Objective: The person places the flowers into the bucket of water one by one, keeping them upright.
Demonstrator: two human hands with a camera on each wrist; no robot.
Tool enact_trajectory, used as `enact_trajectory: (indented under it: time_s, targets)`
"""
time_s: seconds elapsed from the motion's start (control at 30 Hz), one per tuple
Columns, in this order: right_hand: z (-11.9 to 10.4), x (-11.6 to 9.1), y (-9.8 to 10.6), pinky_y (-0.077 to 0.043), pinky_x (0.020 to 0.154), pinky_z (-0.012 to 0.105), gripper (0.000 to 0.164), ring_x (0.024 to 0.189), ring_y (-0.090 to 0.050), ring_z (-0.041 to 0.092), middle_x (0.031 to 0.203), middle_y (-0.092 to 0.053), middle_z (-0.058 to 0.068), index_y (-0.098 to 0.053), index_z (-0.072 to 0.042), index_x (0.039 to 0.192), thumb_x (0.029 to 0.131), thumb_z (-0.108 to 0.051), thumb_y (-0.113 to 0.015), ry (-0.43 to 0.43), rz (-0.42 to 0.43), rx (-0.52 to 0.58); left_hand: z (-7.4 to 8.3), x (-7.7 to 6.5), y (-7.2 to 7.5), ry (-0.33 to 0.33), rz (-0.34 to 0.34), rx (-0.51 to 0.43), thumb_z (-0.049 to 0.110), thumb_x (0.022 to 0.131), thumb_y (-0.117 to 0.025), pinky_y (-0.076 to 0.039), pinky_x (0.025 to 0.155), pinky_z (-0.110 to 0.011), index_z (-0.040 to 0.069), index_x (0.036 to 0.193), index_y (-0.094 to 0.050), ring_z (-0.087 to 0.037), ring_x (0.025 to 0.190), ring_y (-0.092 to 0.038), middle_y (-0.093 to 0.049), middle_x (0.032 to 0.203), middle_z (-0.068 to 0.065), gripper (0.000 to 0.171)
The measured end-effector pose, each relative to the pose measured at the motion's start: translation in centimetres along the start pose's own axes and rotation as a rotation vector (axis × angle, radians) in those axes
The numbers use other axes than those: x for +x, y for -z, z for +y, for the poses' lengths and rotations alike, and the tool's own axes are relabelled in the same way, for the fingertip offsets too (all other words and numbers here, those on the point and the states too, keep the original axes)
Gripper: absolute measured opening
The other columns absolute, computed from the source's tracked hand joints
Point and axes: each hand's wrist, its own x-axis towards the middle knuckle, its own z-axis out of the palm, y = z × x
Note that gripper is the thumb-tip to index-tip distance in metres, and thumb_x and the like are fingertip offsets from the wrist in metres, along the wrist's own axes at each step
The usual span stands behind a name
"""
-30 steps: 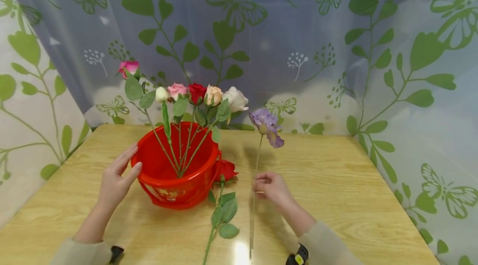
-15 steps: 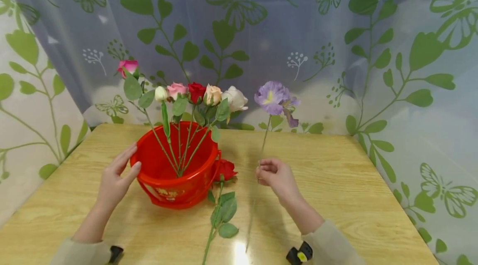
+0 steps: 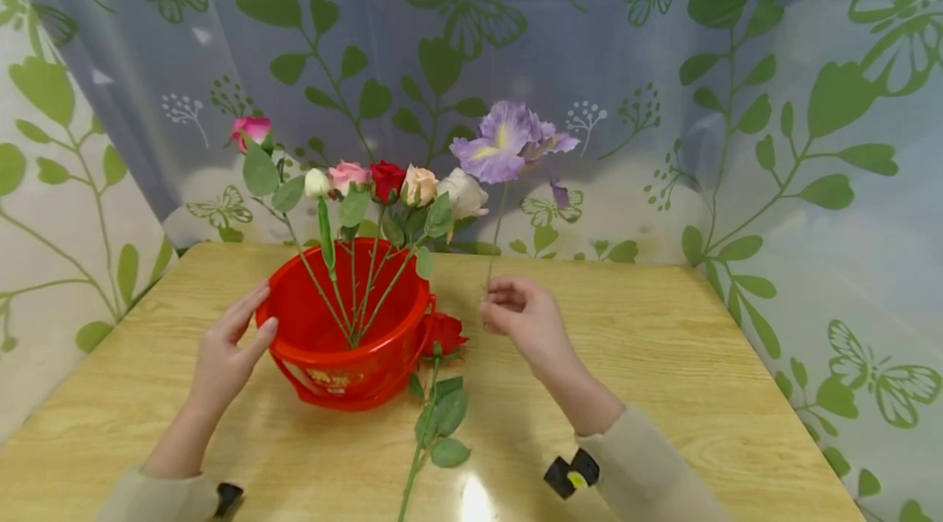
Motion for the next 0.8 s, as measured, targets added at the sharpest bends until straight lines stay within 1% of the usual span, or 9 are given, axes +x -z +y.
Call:
enact_trajectory:
  time_s: [0.13,0.3,0.43,0.5,0.63,0.8]
  targets:
    - [-1.5,0.5,-0.7,-0.051,0.069,0.032,0.024,0.076,-0.059,0.015,0.086,-0.055,0.007,-0.05,0.009,0.104,0.082,0.002,-0.056,0.05,-0.004,0.013,0.0,0.0,0.1,0.005,0.0,0.005,0.007,0.079,-0.063,-0.03,0.089,-0.008,-0.005,0.119,-0.053,-0.025,0.115,-0.044,-0.05,0.126,-0.011,0.043]
    - [-3.4,1.3,-1.6,-0.051,0.069,0.031,0.021,0.076,-0.059,0.015,0.084,-0.054,0.006,-0.051,0.006,0.102,0.082,0.002,-0.057,0.112,0.02,0.049,-0.1,0.0,0.0,-0.003,0.003,0.011,0.007,0.078,-0.064,-0.031,0.089,-0.008,-0.005,0.118,-0.054,-0.025,0.115,-0.045,-0.05,0.125,-0.011,0.043]
    - [-4.7,2.1,-2.3,-0.051,0.069,0.03,0.019,0.074,-0.058,0.013,0.084,-0.053,0.006,-0.051,0.005,0.101,0.082,0.003,-0.056,0.151,0.043,0.092,-0.1,0.1,0.0,-0.006,0.004,0.006,0.007,0.078,-0.064,-0.031,0.089,-0.009,-0.006,0.118,-0.054,-0.024,0.115,-0.044,-0.05,0.125,-0.011,0.043]
    - [-5.4,2.5,-2.7,-0.051,0.069,0.029,0.021,0.074,-0.057,0.013,0.084,-0.053,0.006,-0.051,0.007,0.102,0.082,0.002,-0.057,0.173,0.061,0.102,-0.1,0.1,0.0,-0.007,0.005,0.005,0.007,0.078,-0.064,-0.031,0.089,-0.009,-0.005,0.118,-0.054,-0.023,0.115,-0.044,-0.05,0.125,-0.011,0.043]
    - [-6.3,3.5,-3.5,-0.051,0.068,0.028,0.026,0.073,-0.057,0.013,0.084,-0.054,0.005,-0.051,0.009,0.104,0.081,0.003,-0.059,0.215,0.106,0.126,-0.1,0.2,0.0,-0.014,0.006,0.01,0.006,0.077,-0.064,-0.031,0.089,-0.009,-0.005,0.118,-0.054,-0.022,0.115,-0.045,-0.05,0.125,-0.011,0.043]
    - [-6.5,4.5,-4.6,-0.051,0.065,0.027,0.02,0.071,-0.056,0.012,0.08,-0.056,0.002,-0.054,0.007,0.099,0.079,0.006,-0.06,0.275,0.149,0.194,-0.2,0.1,0.0,-0.023,0.015,0.015,0.006,0.077,-0.064,-0.031,0.09,-0.009,-0.006,0.117,-0.054,-0.021,0.114,-0.045,-0.051,0.124,-0.012,0.043]
